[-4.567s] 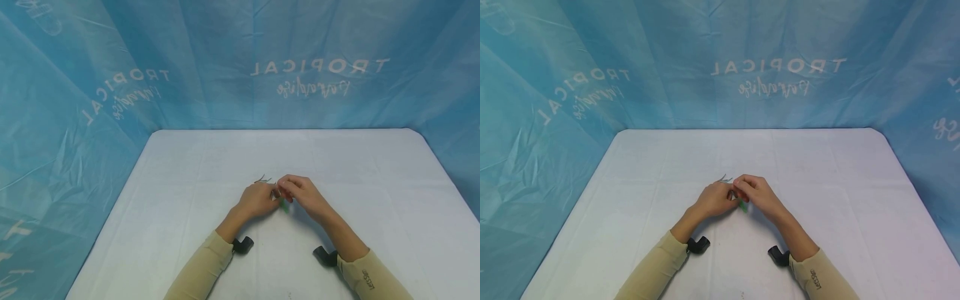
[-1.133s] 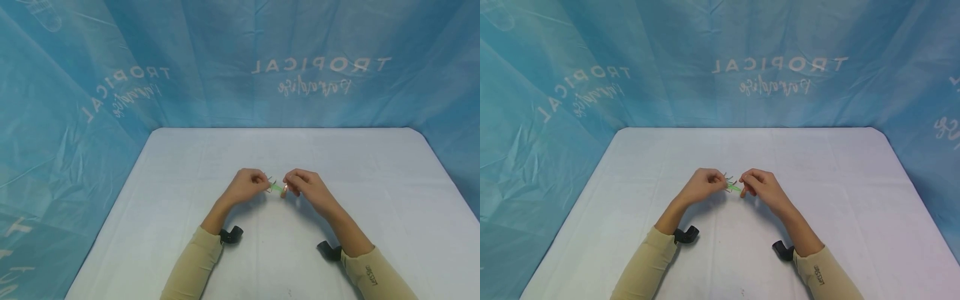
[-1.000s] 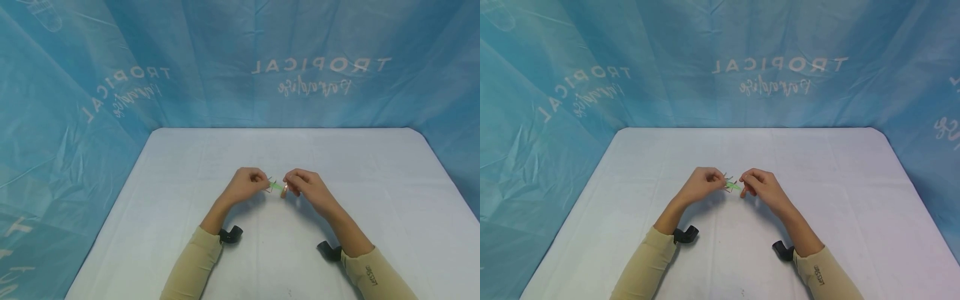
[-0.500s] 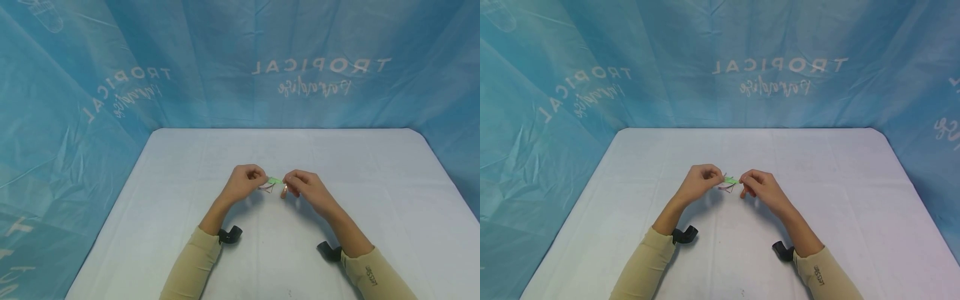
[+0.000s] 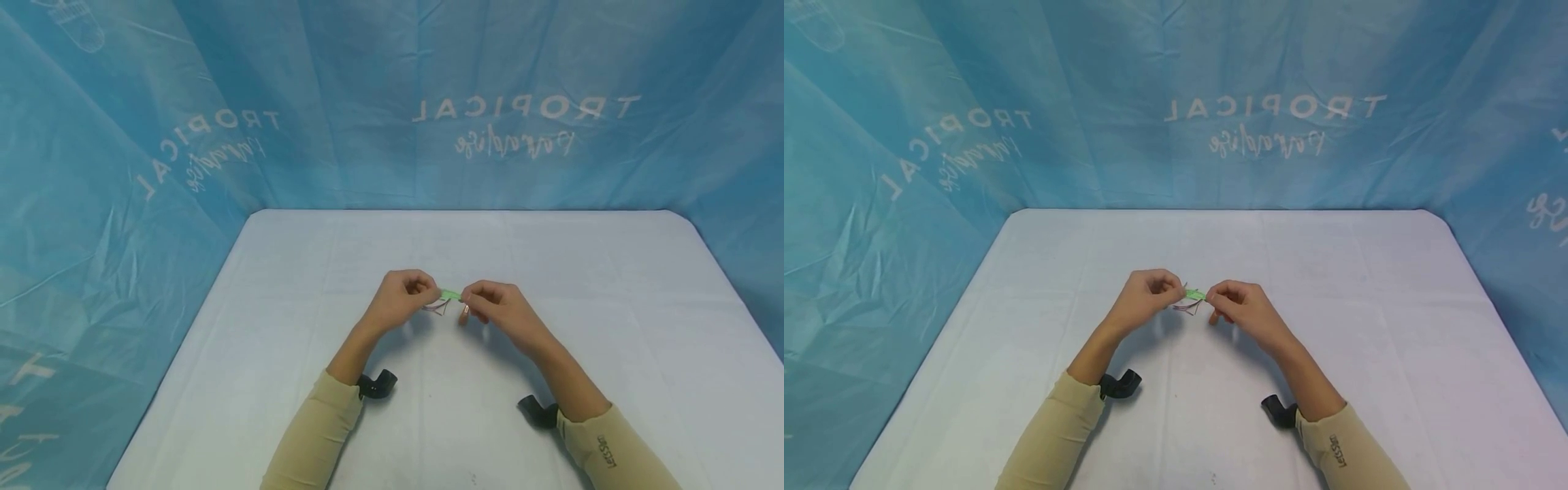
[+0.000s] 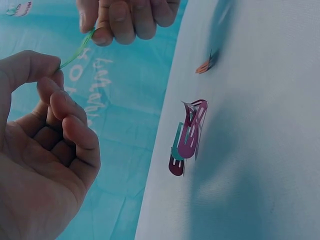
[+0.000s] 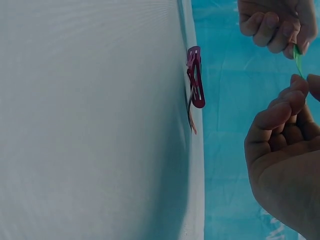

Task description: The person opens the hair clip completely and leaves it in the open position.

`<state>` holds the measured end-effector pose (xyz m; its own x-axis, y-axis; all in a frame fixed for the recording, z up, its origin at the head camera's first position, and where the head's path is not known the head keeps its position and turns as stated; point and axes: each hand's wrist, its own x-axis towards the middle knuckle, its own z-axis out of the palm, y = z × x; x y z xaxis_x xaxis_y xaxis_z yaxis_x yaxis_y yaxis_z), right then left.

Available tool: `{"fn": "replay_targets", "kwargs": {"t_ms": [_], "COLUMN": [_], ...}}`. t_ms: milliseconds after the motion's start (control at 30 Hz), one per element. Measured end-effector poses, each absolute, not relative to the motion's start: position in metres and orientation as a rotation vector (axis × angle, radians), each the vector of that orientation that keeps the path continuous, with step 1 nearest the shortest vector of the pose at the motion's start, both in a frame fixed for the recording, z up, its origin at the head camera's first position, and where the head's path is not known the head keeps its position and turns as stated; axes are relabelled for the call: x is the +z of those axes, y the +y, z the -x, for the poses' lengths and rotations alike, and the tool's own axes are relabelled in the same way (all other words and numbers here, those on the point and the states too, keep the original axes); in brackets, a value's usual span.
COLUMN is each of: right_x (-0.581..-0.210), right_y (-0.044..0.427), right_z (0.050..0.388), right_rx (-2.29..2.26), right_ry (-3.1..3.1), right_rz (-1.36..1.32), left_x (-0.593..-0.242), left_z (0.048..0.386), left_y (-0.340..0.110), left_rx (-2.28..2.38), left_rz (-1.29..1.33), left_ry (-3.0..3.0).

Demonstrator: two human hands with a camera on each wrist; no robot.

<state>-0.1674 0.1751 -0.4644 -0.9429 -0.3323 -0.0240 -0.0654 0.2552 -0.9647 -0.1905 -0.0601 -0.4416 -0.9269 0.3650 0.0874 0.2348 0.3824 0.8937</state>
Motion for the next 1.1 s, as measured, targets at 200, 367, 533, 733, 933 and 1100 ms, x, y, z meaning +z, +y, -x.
{"fn": "replay_targets", "kwargs": {"t_ms": [200, 367, 533, 733, 933, 1100], "right_x": [-0.4626, -0.4617, -0.4623, -0.4644, -0.4637, -0.4629], "right_y": [0.175, 0.1751, 0.1754, 0.1759, 0.1759, 0.1753], "right_z": [0.1662, 0.1666, 0.1667, 0.1666, 0.166, 0.1662], "right_rx": [-1.737, -1.753, -1.756, -1.756, -1.78, -1.854], "right_ry": [2.305, 2.299, 2.311, 2.322, 2.316, 2.257], "right_rz": [0.366, 0.387, 0.37, 0.362, 0.367, 0.381], "left_x": [-0.4427, -0.4425, -0.4437, -0.4462, -0.4487, -0.4477], "left_z": [0.1909, 0.1917, 0.1921, 0.191, 0.1926, 0.1923], "left_y": [-0.0602, -0.0603, -0.0611, -0.0621, -0.0619, -0.0607], "left_rx": [1.58, 1.553, 1.497, 1.503, 1.592, 1.665], "left_rz": [-0.551, -0.549, -0.554, -0.571, -0.603, -0.6], "left_ry": [2.512, 2.516, 2.49, 2.464, 2.383, 2.312]}}
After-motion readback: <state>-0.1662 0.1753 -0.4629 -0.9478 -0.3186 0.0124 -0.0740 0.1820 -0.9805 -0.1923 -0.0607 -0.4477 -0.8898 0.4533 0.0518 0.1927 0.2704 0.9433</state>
